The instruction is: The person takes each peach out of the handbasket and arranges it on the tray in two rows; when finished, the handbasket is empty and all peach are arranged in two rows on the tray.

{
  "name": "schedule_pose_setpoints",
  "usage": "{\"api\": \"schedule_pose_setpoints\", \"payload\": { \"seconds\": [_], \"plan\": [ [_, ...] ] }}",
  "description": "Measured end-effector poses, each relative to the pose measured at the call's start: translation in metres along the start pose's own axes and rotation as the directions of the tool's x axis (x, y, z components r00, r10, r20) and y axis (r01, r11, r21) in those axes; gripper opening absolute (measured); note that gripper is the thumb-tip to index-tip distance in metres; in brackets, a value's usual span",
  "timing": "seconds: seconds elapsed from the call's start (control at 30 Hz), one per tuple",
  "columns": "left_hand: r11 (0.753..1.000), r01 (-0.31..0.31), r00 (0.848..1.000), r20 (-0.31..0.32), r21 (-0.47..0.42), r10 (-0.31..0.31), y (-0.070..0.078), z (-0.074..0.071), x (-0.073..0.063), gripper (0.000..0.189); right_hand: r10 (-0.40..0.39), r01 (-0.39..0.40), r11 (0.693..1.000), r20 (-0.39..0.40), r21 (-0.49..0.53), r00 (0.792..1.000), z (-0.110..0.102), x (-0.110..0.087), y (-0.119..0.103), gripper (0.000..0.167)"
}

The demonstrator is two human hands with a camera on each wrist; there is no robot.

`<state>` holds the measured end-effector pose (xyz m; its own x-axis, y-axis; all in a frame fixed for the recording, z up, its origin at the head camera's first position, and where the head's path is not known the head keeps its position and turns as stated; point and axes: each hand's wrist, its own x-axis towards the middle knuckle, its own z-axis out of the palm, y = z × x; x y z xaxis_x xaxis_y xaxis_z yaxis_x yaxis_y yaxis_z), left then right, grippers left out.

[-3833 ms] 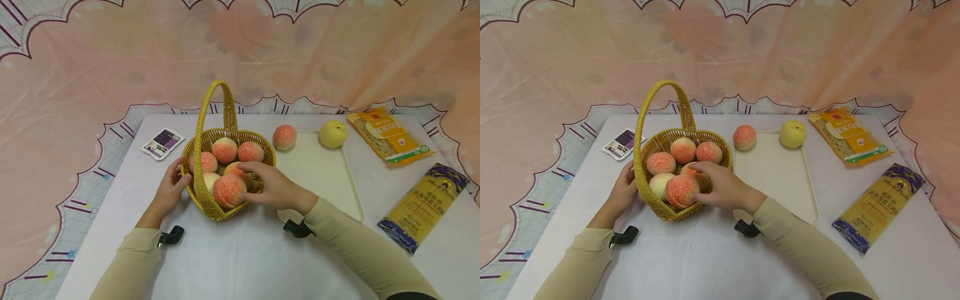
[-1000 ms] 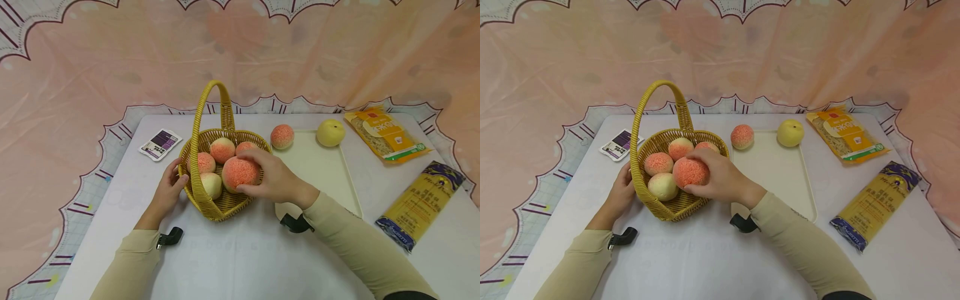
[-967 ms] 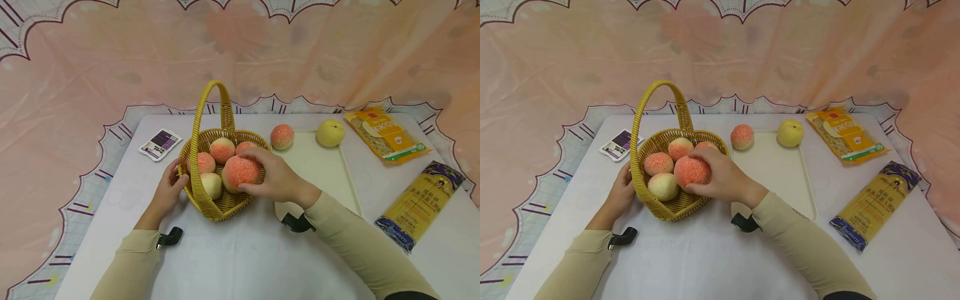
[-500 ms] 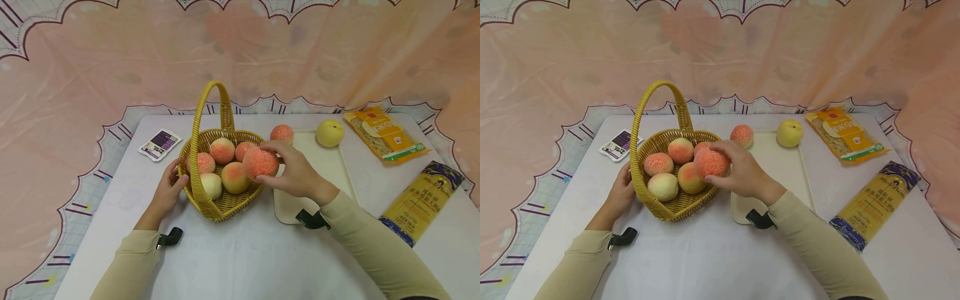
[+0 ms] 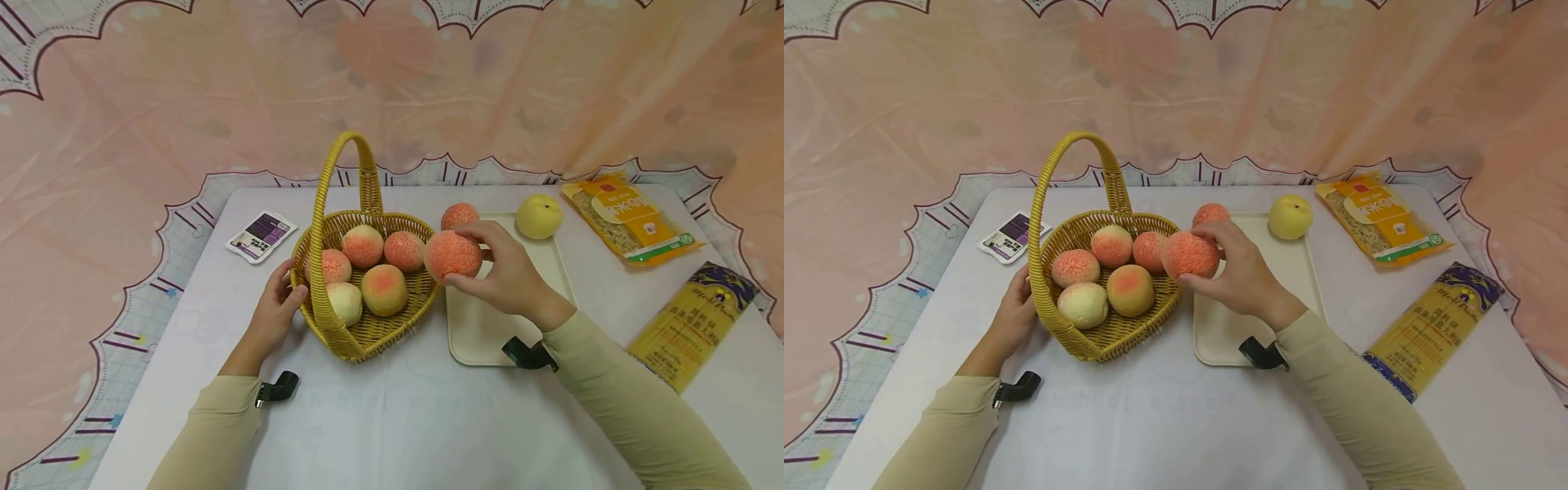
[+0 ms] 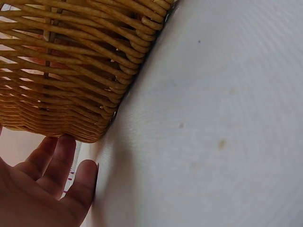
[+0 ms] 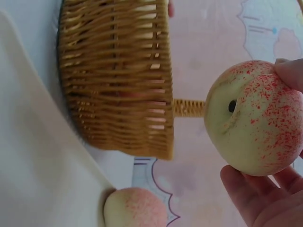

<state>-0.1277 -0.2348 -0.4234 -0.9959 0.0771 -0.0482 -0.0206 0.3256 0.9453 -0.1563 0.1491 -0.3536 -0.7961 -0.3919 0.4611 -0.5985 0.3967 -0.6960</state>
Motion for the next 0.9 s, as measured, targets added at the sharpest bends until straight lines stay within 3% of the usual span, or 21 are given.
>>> {"api": "schedule_pose_setpoints", "payload": {
  "seconds": [0.17,0.47,0.67,0.9],
  "plan": [
    [1.000,0.000,1.000,0.002,0.001,0.000,0.000,-0.001,0.000,0.065,0.012,-0.013,0.999,-0.023,-0.033,1.000,-0.003,-0.002,0.009,0.062],
    [1.000,0.008,1.000,0.008,0.000,-0.008,0.001,-0.001,0.000,0.066,0.113,-0.115,0.992,-0.052,-0.053,0.992,-0.008,-0.006,0.027,0.061],
    [1.000,0.007,1.000,0.008,0.001,-0.007,0.000,-0.002,0.000,0.066,0.125,-0.131,0.989,-0.094,-0.063,0.988,-0.011,-0.008,0.041,0.056],
    [1.000,0.003,1.000,0.012,-0.004,-0.003,-0.003,-0.002,0.002,0.066,0.193,-0.200,0.978,-0.094,-0.061,0.977,-0.011,-0.009,0.051,0.057]
  ]
}}
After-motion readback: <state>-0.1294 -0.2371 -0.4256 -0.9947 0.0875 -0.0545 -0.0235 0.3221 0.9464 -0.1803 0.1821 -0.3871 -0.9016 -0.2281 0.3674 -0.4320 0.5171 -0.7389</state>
